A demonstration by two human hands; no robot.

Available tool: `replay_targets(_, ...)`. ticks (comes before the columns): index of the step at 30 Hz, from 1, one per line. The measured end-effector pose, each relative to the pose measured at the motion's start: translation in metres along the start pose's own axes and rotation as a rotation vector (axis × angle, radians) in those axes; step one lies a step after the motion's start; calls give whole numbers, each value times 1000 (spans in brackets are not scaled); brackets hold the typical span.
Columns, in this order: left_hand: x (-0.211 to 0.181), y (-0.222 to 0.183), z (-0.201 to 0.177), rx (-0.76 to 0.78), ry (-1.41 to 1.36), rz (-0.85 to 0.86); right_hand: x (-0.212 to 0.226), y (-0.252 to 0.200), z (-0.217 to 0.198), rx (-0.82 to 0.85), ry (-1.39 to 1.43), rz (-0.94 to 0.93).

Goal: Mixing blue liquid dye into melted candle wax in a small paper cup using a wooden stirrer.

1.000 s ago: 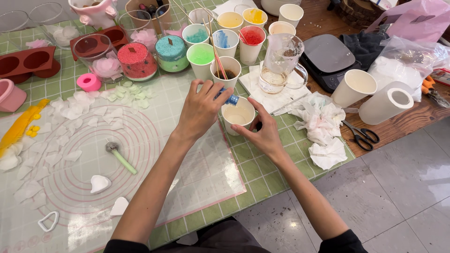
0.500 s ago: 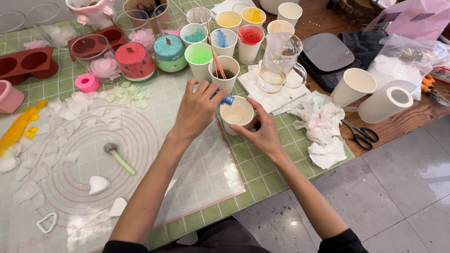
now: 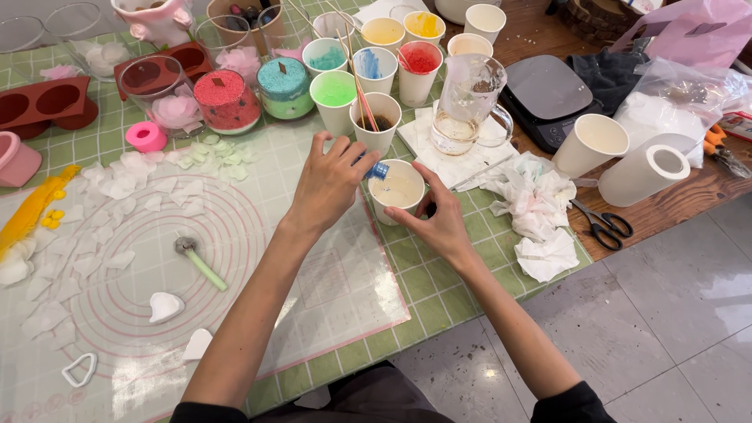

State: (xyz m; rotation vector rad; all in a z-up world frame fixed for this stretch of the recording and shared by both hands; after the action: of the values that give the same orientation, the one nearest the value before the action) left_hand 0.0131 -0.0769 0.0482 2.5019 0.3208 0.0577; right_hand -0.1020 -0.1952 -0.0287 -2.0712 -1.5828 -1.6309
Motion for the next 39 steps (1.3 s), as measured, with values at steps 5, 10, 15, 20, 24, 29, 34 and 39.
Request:
replay_targets(5, -3, 0, -5, -46, 30, 27, 0, 2, 0, -3, -1, 8)
replay_targets(10, -3, -1, -8, -81, 60, 26, -2, -1, 0, 7, -7, 41)
replay_targets(15, -3, 1, -6, -40, 23, 19, 1, 1, -1, 3, 1, 34)
replay_targets(20, -6, 1, -7, -34, 50, 19, -1, -2, 0, 8, -2, 25)
replay_targets(24, -7, 0, -9, -94, 49, 40, -2, 0, 0, 6, -3, 30)
replay_targets(29, -5, 0, -6, -56, 17, 17, 0, 0, 0, 2, 3, 9)
replay_targets(34, -7, 1, -11, -76, 28, 26, -1, -1, 0, 4, -11, 24)
replay_targets(39, -5, 2, -13, -80, 53, 6, 0, 0, 0, 3, -6, 21)
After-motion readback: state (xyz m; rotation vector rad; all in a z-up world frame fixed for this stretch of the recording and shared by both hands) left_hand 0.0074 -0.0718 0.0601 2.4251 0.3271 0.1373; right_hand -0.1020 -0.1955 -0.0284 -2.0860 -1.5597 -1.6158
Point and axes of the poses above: each hand's wrist, its own y-axis towards the middle knuckle, its own z-axis out of the palm, x = y × z, the point moved 9 cm from there along y, towards the middle knuckle, and after that the axes turned 9 degrees about -z, right-handed, at the moved point
